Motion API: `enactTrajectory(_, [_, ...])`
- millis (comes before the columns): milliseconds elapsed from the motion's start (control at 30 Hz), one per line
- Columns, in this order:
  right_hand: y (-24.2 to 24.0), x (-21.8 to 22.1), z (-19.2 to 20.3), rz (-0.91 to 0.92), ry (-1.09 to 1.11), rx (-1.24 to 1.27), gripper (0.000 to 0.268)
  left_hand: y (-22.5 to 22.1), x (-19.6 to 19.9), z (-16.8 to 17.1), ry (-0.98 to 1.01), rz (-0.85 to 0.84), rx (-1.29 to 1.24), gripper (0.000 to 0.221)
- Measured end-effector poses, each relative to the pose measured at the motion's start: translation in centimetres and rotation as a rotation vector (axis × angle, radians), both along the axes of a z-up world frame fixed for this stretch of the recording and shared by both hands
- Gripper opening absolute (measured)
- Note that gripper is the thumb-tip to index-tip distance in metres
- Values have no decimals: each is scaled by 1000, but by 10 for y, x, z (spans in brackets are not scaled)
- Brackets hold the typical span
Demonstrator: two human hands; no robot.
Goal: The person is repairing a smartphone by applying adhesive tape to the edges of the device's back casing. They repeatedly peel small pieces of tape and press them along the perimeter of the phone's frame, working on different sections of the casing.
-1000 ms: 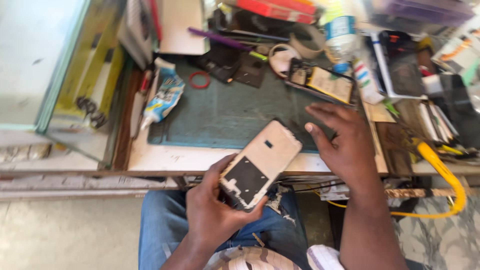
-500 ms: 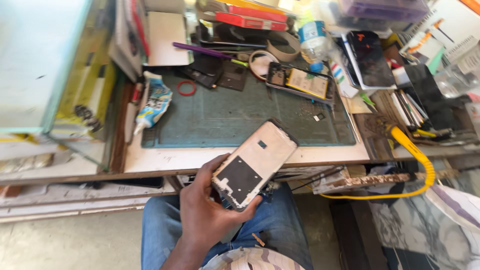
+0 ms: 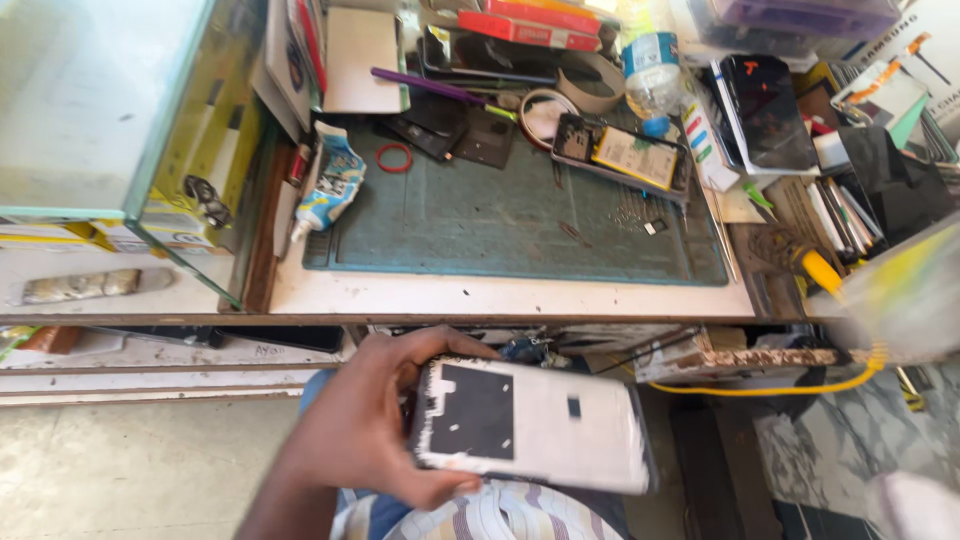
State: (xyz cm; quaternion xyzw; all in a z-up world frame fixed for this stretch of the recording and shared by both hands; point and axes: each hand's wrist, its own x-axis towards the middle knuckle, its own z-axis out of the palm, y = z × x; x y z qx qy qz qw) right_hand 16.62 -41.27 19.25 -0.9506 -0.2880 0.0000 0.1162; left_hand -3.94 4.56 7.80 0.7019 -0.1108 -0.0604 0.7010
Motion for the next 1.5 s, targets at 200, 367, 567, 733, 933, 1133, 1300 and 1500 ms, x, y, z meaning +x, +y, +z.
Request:
enactTrajectory(200, [108, -86, -65, 779, 156, 300, 82, 22, 5, 11, 14, -265, -7, 80])
enactTrajectory(367, [142, -109, -72, 931, 217, 202, 78, 25, 5, 11, 27, -304, 3, 76])
enactTrajectory(567, [143, -110, -71, 937, 260, 161, 80, 19, 9, 8, -11, -309, 42, 74])
enactTrajectory(733, [134, -113, -69, 919, 228, 146, 80, 17, 8, 5, 76, -297, -85, 73])
enactTrajectory(933, [116, -112, -74, 822, 304, 93, 78, 22, 7, 5, 53, -283, -80, 72])
enactTrajectory(1133, [122, -114, -70, 755, 368, 85, 74, 20, 8, 1, 109, -279, -85, 74])
enactTrajectory(1300, [131, -111, -62, 776, 322, 52, 69, 17, 10, -1, 79, -287, -50, 76])
enactTrajectory(1500, [121, -102, -51, 704, 230, 171, 75, 18, 10, -6, 18, -232, 29, 78])
